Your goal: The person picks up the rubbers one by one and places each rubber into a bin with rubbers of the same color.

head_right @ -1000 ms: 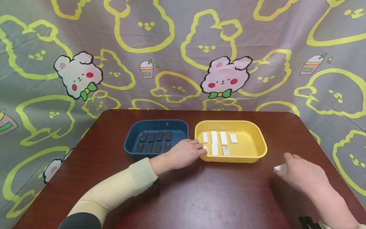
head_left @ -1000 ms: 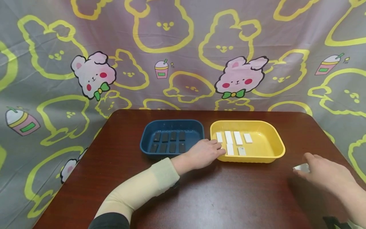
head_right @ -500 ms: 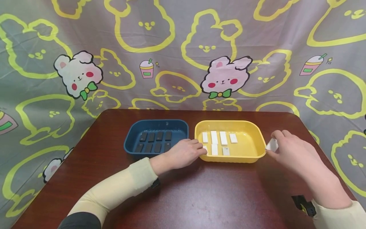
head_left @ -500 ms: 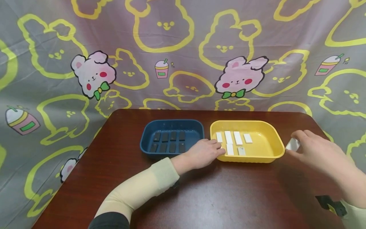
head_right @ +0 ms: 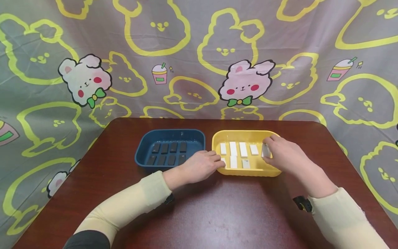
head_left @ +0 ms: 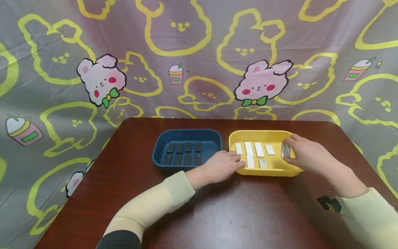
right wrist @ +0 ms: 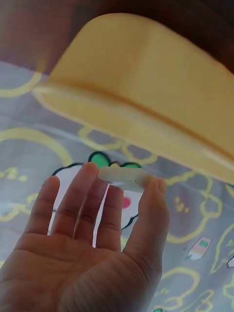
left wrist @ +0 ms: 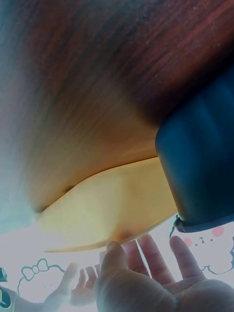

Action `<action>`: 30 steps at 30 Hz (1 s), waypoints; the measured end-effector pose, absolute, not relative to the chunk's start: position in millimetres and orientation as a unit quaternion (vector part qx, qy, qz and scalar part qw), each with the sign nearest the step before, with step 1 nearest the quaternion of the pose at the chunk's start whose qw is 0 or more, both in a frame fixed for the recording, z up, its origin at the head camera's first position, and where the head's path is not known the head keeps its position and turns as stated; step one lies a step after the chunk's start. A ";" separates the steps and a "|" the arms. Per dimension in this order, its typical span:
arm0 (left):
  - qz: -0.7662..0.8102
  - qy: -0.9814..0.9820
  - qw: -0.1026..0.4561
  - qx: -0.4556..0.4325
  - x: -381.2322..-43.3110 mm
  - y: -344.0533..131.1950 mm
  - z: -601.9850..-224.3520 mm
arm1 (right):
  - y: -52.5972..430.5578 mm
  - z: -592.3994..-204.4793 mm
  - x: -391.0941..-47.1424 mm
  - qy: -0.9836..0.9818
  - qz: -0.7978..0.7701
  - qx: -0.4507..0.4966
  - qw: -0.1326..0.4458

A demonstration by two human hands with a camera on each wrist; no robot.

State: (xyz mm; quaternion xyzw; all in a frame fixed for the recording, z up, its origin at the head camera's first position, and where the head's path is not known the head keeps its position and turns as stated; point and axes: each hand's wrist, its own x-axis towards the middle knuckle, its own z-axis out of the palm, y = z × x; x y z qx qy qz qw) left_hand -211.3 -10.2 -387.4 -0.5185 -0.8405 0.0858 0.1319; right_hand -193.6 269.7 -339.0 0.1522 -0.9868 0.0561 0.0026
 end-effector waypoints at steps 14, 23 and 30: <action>0.082 -0.840 0.134 -0.519 -214.1 -10.6 -386.3 | 258.4 -361.7 -210.5 -0.973 0.066 0.220 -0.031; 0.082 -0.840 0.134 -0.519 -211.6 -10.4 -388.1 | 260.1 -377.4 -226.8 -0.963 0.085 0.241 -0.091; 0.085 -0.839 0.136 -0.520 -211.2 -10.5 -387.9 | 260.4 -384.4 -231.1 -0.962 0.061 0.251 -0.089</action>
